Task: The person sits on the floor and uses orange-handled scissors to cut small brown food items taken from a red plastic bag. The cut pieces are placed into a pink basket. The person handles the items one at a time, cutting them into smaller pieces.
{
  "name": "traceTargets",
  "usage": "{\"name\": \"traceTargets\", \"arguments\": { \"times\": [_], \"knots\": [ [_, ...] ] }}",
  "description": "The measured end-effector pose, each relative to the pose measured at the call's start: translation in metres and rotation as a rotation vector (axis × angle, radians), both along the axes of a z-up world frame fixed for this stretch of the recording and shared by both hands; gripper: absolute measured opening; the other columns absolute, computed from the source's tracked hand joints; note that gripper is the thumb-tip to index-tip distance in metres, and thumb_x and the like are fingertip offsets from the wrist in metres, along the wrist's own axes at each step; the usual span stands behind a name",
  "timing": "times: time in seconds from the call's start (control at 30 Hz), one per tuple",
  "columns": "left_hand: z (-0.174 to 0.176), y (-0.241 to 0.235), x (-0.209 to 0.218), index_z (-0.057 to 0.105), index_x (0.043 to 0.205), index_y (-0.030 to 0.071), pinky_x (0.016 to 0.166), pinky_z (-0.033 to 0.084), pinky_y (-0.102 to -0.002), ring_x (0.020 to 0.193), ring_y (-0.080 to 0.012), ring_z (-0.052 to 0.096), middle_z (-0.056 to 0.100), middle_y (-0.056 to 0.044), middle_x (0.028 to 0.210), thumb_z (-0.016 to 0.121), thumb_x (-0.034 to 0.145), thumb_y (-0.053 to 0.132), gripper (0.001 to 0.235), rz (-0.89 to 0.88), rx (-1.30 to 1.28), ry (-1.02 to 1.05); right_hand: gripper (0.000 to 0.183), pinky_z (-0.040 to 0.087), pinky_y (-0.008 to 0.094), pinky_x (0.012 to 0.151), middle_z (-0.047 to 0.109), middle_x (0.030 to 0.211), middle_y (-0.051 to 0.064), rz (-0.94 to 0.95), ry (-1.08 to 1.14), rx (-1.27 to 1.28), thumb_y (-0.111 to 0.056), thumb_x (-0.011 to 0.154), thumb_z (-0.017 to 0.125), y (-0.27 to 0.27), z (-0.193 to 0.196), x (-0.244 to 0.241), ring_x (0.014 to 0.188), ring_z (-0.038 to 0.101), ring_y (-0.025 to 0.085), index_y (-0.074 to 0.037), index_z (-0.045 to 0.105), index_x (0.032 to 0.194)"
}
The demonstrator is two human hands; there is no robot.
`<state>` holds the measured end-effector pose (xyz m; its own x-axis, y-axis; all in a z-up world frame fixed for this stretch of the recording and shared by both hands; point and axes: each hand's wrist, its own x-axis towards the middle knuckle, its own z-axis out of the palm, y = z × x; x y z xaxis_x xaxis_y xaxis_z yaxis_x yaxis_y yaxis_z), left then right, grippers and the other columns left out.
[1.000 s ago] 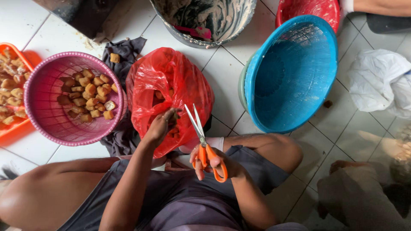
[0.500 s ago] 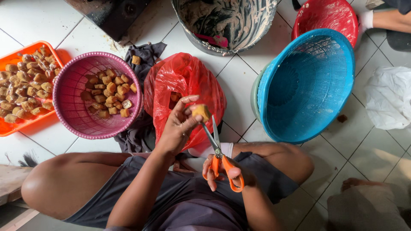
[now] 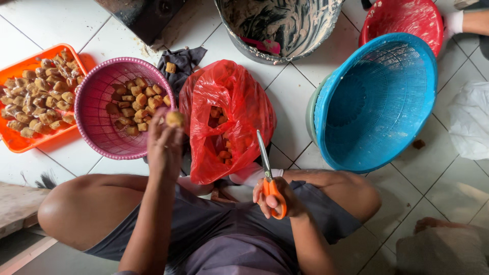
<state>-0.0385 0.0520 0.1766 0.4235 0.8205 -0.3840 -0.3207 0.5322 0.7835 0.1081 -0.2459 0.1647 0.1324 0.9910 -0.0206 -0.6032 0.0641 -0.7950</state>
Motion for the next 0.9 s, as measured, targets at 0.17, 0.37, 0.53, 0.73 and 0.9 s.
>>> {"name": "traceTargets", "arguments": {
  "times": [0.17,0.37,0.53,0.73,0.9],
  "knots": [
    [-0.040,-0.004,-0.017,0.054,0.128,0.003,0.108,0.048,-0.040,0.117,-0.0224,0.060,0.062,-0.011,0.123,0.054,0.101,0.007,0.027,-0.117,0.460,0.238,0.059,0.036,0.023,0.055,0.060,0.059,0.005,0.025,-0.038,-0.043,-0.057,0.098,0.069,0.014,0.005,0.002,0.053,0.047,0.009,0.001,0.060,0.103],
    [-0.149,-0.051,0.039,0.066,0.119,0.006,0.091,0.056,-0.042,0.099,-0.0263,0.069,0.071,-0.012,0.106,0.043,0.105,0.024,0.032,-1.156,0.100,0.490,0.056,0.036,0.024,0.052,0.061,0.060,0.006,0.070,-0.037,-0.068,-0.054,0.098,0.070,0.022,0.018,0.003,0.051,0.048,0.009,0.000,0.058,0.102],
    [-0.219,-0.088,0.047,0.050,0.142,-0.003,0.117,0.027,-0.058,0.139,-0.0489,0.035,0.042,-0.028,0.151,0.048,0.095,0.033,0.059,-0.685,1.068,1.062,0.046,0.041,0.023,0.048,0.063,0.069,0.006,0.051,-0.018,-0.218,-0.042,0.098,0.073,0.014,0.024,0.001,0.051,0.057,0.010,0.001,0.057,0.104],
    [-0.232,-0.105,0.033,0.045,0.145,-0.004,0.124,0.012,-0.048,0.152,-0.0456,0.015,0.023,-0.026,0.165,0.046,0.096,0.033,0.061,-0.887,1.051,1.002,0.045,0.045,0.025,0.048,0.063,0.075,0.006,0.083,0.008,-0.268,-0.038,0.094,0.077,0.009,0.018,0.000,0.055,0.063,0.013,0.002,0.058,0.106],
    [-0.222,-0.096,0.035,0.044,0.148,-0.003,0.122,0.011,-0.054,0.152,-0.0436,0.013,0.027,-0.022,0.162,0.047,0.094,0.035,0.065,-1.125,1.368,1.219,0.048,0.045,0.023,0.050,0.064,0.067,0.006,0.145,-0.022,-0.246,-0.041,0.097,0.076,0.017,0.015,0.004,0.056,0.064,0.012,0.002,0.059,0.107]
  ]
}}
